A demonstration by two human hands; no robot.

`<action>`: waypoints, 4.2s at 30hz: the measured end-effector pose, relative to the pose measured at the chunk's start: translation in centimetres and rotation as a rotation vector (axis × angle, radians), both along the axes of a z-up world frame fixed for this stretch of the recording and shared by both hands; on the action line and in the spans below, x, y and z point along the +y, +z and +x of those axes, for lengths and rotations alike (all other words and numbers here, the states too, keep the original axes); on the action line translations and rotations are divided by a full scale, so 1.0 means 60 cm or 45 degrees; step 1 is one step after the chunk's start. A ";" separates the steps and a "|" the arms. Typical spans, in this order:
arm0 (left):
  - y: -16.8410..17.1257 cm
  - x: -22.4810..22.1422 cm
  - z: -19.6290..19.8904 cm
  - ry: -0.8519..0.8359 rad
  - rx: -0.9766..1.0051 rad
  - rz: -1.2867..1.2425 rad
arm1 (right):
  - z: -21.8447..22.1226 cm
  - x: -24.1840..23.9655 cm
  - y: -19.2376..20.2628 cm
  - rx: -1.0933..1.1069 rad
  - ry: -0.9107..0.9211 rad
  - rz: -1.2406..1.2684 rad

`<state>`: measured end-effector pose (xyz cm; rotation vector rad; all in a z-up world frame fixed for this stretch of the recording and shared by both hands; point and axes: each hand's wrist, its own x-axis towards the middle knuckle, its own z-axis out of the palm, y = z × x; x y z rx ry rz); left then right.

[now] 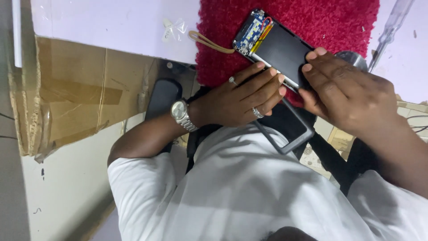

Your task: Reassembling a mobile phone by fitting the internal components and screen into the outer casing.

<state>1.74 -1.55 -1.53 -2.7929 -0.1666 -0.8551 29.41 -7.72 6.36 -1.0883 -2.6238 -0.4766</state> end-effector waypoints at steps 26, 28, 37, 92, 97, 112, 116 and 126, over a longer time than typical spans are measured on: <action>0.158 0.081 0.035 -0.644 0.228 -2.065 | 0.017 0.053 0.091 0.156 0.352 -0.760; 0.154 0.053 0.044 -0.896 0.342 -2.429 | 0.007 0.067 0.109 0.229 0.594 -0.625; 0.065 0.041 0.029 -0.568 -0.684 -2.413 | -0.097 0.020 0.154 0.964 -0.154 -0.395; 0.166 -0.029 -0.012 -0.007 -0.420 -1.182 | -0.214 -0.038 0.015 1.506 -0.363 0.068; 0.173 -0.027 -0.015 0.073 -0.394 -1.127 | -0.229 -0.028 0.002 1.433 -0.444 0.274; 0.176 -0.028 -0.026 0.115 -0.360 -1.171 | -0.248 -0.023 -0.005 1.357 -0.453 0.325; 0.173 -0.036 -0.029 0.158 -0.359 -1.146 | -0.246 -0.027 -0.002 1.294 -0.442 0.292; 0.168 -0.030 -0.023 0.169 -0.317 -1.141 | -0.228 -0.028 -0.005 1.194 -0.407 0.290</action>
